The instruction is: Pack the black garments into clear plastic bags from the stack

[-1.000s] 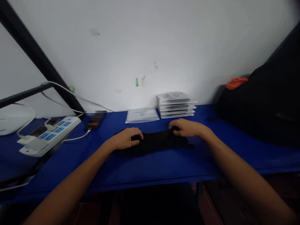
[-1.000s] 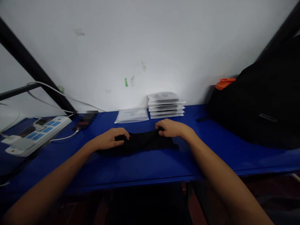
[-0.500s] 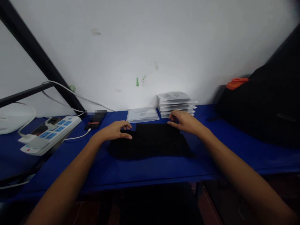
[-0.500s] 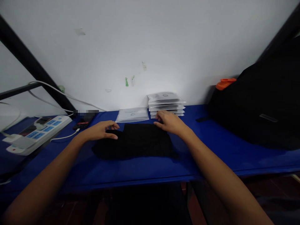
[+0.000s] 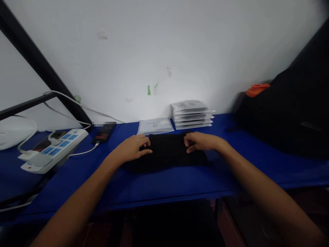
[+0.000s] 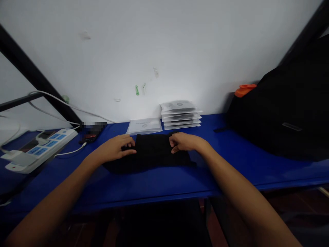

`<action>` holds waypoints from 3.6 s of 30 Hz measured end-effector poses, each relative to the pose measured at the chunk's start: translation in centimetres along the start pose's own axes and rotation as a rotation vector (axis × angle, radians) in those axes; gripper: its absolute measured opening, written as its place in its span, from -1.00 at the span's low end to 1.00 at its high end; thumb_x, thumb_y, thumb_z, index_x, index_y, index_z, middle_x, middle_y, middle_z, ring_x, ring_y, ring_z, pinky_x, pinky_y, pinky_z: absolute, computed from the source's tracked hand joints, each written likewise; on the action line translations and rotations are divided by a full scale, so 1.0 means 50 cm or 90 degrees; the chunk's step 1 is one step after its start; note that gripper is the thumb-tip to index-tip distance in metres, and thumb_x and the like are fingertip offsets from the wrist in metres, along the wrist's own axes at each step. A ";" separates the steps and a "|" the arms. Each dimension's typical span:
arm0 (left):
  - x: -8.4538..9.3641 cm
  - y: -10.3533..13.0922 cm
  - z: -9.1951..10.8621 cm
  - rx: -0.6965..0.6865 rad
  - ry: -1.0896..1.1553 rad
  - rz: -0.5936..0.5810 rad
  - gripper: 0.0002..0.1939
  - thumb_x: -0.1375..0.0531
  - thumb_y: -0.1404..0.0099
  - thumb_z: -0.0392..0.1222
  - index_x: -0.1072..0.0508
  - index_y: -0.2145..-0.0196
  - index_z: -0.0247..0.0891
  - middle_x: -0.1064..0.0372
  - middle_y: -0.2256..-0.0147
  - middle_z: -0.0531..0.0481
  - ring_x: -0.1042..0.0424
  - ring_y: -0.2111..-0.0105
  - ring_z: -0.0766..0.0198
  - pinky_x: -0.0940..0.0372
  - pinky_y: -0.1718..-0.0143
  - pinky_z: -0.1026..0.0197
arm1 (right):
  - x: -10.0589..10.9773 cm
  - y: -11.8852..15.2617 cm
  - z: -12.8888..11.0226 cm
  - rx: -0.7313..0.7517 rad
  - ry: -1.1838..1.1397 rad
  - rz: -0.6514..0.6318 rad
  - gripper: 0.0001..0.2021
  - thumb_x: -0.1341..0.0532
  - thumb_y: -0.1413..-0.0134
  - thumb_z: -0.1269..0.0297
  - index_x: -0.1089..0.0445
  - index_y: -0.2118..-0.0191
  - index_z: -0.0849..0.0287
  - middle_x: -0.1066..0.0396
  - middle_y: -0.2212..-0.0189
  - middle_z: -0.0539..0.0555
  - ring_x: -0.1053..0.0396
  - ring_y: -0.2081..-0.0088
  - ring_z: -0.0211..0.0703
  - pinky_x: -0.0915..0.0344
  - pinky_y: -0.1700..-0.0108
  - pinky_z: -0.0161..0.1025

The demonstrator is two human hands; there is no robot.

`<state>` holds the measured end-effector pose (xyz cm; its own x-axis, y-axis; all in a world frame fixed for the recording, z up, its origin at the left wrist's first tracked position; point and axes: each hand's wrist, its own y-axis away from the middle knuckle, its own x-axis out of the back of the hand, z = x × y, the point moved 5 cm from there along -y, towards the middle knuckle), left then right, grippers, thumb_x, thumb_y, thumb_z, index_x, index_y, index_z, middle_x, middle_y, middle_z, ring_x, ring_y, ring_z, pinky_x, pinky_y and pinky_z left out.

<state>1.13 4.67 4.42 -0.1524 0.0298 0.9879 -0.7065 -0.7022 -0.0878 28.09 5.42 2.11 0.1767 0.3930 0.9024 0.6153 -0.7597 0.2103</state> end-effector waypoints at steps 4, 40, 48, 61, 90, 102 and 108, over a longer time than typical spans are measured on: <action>-0.021 0.001 0.009 0.017 0.015 -0.093 -0.63 -0.21 -0.27 0.18 -0.48 0.17 -0.16 -0.40 0.20 -0.04 -0.40 0.25 0.15 -0.23 0.22 0.17 | 0.014 0.000 0.009 0.004 0.034 0.084 -0.92 -0.25 -0.04 0.36 -0.34 0.30 0.15 -0.39 0.30 0.08 -0.29 0.32 -0.14 -0.13 0.33 -0.26; -0.066 -0.001 0.020 -0.003 0.125 -0.152 -0.05 -0.28 -0.06 0.38 -0.15 -0.30 -0.03 0.04 -0.36 -0.14 0.02 -0.34 -0.09 0.10 -0.30 -0.13 | 0.117 0.009 0.133 -0.115 0.300 0.616 -0.53 -0.01 -0.21 0.40 -0.16 -0.24 0.21 -0.20 -0.23 0.26 -0.14 -0.23 0.20 -0.10 -0.20 0.15; -0.072 -0.017 0.005 -0.005 0.151 -0.073 -0.29 -0.17 -0.24 0.32 -0.27 -0.23 -0.08 -0.12 -0.30 -0.13 -0.11 -0.29 -0.05 0.01 -0.28 -0.09 | 0.133 0.014 0.145 -0.147 0.354 0.660 -0.62 0.09 -0.28 0.37 -0.31 -0.10 0.20 -0.42 0.03 0.27 -0.27 -0.01 0.18 -0.15 -0.09 0.09; 0.031 0.026 0.057 -0.096 0.002 0.442 -0.58 -0.26 -0.31 -0.02 -0.30 -0.07 -0.14 -0.35 -0.05 -0.13 -0.33 -0.08 0.06 -0.26 -0.10 -0.03 | 0.009 0.018 -0.171 0.146 0.396 0.394 -0.63 0.11 -0.33 0.36 -0.32 -0.10 0.08 -0.44 0.13 0.18 -0.26 0.13 0.06 -0.12 -0.01 0.00; 0.030 0.027 0.162 -0.272 -0.124 0.477 -0.91 -0.14 -0.35 -0.38 -0.36 0.19 -0.28 -0.48 0.28 -0.06 -0.42 0.25 0.18 -0.31 0.20 0.12 | -0.005 0.043 -0.220 0.407 0.356 0.504 -0.77 -0.02 -0.31 0.41 -0.36 0.34 0.19 -0.31 0.50 0.02 -0.16 0.45 -0.22 -0.09 0.41 -0.23; 0.086 0.026 -0.007 -0.053 -0.227 0.501 -0.88 -0.05 -0.44 -0.22 -0.36 0.24 -0.25 -0.44 0.31 -0.09 -0.36 0.29 0.11 -0.25 0.22 0.08 | 0.084 0.082 -0.080 0.262 0.319 0.670 -0.86 -0.12 -0.27 0.34 -0.39 0.30 0.17 -0.32 0.47 0.04 -0.26 0.41 -0.18 -0.18 0.40 -0.22; 0.082 0.029 -0.042 0.011 -0.119 0.474 -0.81 -0.03 -0.47 -0.13 -0.37 0.21 -0.25 -0.42 0.29 -0.07 -0.41 0.30 0.18 -0.29 0.25 0.17 | 0.090 0.077 -0.033 0.206 0.245 0.695 -0.86 -0.11 -0.29 0.32 -0.42 0.18 0.15 -0.42 0.36 0.10 -0.38 0.33 -0.14 -0.31 0.34 -0.21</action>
<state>-1.95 5.27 8.07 -0.4641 -0.5748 0.6739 -0.4520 -0.5006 -0.7383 30.00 3.41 7.60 0.5178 -0.5997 0.6100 0.4578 -0.4082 -0.7898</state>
